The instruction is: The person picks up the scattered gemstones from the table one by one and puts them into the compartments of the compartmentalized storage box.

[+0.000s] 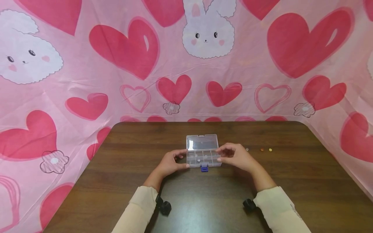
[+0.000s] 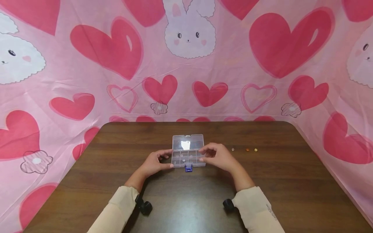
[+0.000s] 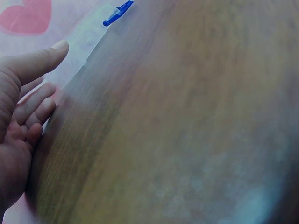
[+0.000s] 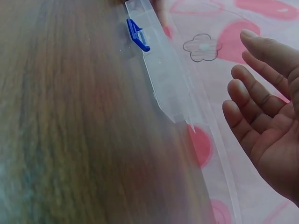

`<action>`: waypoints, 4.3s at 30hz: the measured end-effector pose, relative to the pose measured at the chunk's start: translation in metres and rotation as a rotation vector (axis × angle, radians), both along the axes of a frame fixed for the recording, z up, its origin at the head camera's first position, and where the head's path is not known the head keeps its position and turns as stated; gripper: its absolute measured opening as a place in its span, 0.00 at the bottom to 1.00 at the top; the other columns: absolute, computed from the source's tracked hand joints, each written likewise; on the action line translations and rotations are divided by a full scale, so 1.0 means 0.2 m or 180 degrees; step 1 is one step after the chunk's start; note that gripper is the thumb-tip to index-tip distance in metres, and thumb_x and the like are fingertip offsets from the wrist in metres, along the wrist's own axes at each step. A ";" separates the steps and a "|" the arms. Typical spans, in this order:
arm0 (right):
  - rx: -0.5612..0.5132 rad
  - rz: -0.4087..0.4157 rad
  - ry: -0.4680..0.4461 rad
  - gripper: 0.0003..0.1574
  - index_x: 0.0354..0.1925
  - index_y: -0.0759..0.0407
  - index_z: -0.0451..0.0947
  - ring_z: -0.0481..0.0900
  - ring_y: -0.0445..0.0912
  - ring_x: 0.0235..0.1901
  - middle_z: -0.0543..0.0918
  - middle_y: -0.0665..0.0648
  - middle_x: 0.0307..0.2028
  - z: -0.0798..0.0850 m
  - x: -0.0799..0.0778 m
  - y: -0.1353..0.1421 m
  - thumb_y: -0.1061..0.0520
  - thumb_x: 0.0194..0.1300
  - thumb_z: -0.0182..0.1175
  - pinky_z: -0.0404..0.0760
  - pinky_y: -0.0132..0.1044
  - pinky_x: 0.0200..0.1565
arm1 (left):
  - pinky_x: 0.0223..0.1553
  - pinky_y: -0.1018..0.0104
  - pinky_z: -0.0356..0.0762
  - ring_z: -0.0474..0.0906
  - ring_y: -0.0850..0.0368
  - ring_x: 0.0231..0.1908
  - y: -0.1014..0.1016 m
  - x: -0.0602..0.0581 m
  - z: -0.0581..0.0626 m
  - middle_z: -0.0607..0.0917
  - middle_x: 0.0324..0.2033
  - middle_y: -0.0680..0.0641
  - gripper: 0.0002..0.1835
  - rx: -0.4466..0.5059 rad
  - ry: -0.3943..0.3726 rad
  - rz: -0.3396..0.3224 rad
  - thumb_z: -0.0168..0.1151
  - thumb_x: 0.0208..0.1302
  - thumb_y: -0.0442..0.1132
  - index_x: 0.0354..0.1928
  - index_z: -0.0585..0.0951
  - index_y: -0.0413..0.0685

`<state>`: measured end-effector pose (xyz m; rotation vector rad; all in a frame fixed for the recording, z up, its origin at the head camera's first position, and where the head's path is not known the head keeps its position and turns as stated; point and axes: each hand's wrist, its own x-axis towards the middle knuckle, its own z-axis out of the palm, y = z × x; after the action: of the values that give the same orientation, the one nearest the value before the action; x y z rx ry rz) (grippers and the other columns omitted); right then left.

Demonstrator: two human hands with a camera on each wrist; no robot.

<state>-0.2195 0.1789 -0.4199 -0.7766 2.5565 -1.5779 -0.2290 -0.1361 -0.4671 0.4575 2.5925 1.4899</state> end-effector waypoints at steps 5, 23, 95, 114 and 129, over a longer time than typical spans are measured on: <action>0.0057 0.0024 0.0017 0.23 0.47 0.65 0.82 0.78 0.51 0.36 0.83 0.60 0.37 -0.01 0.01 0.04 0.57 0.54 0.75 0.79 0.36 0.38 | 0.55 0.51 0.70 0.75 0.54 0.49 0.00 0.00 0.00 0.82 0.50 0.52 0.32 0.0000 0.0006 -0.0012 0.78 0.50 0.44 0.60 0.80 0.52; 0.0027 -0.0154 0.0153 0.21 0.46 0.64 0.83 0.80 0.53 0.37 0.83 0.62 0.40 0.00 0.04 0.12 0.62 0.52 0.75 0.79 0.40 0.39 | 0.55 0.51 0.70 0.75 0.54 0.50 0.00 0.01 0.00 0.82 0.51 0.51 0.32 -0.0019 -0.0009 -0.0017 0.78 0.50 0.44 0.60 0.80 0.52; 0.0411 -0.0714 0.0098 0.20 0.47 0.68 0.82 0.78 0.41 0.31 0.85 0.64 0.38 -0.13 -0.13 0.54 0.63 0.56 0.72 0.77 0.33 0.32 | 0.54 0.54 0.70 0.75 0.55 0.49 0.02 0.00 -0.01 0.82 0.50 0.52 0.33 -0.0069 0.0052 0.0056 0.79 0.48 0.42 0.60 0.80 0.52; 0.0875 -0.0712 0.0086 0.16 0.44 0.68 0.83 0.79 0.45 0.32 0.85 0.60 0.37 -0.16 -0.20 0.57 0.65 0.55 0.71 0.77 0.32 0.32 | 0.54 0.52 0.70 0.76 0.54 0.48 0.02 0.00 -0.01 0.82 0.50 0.53 0.33 -0.0085 0.0087 0.0043 0.79 0.49 0.45 0.60 0.80 0.53; 0.1210 -0.0690 0.0350 0.14 0.41 0.68 0.85 0.74 0.45 0.29 0.83 0.59 0.34 -0.18 -0.25 0.55 0.65 0.53 0.72 0.74 0.35 0.30 | 0.54 0.51 0.70 0.75 0.54 0.49 0.02 0.01 -0.01 0.82 0.50 0.52 0.33 -0.0075 0.0014 0.0064 0.79 0.49 0.46 0.60 0.80 0.54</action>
<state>-0.2696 0.2891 -0.4561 -0.5761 2.9752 -1.0553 -0.2265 -0.1329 -0.4688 0.4342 2.6227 1.4645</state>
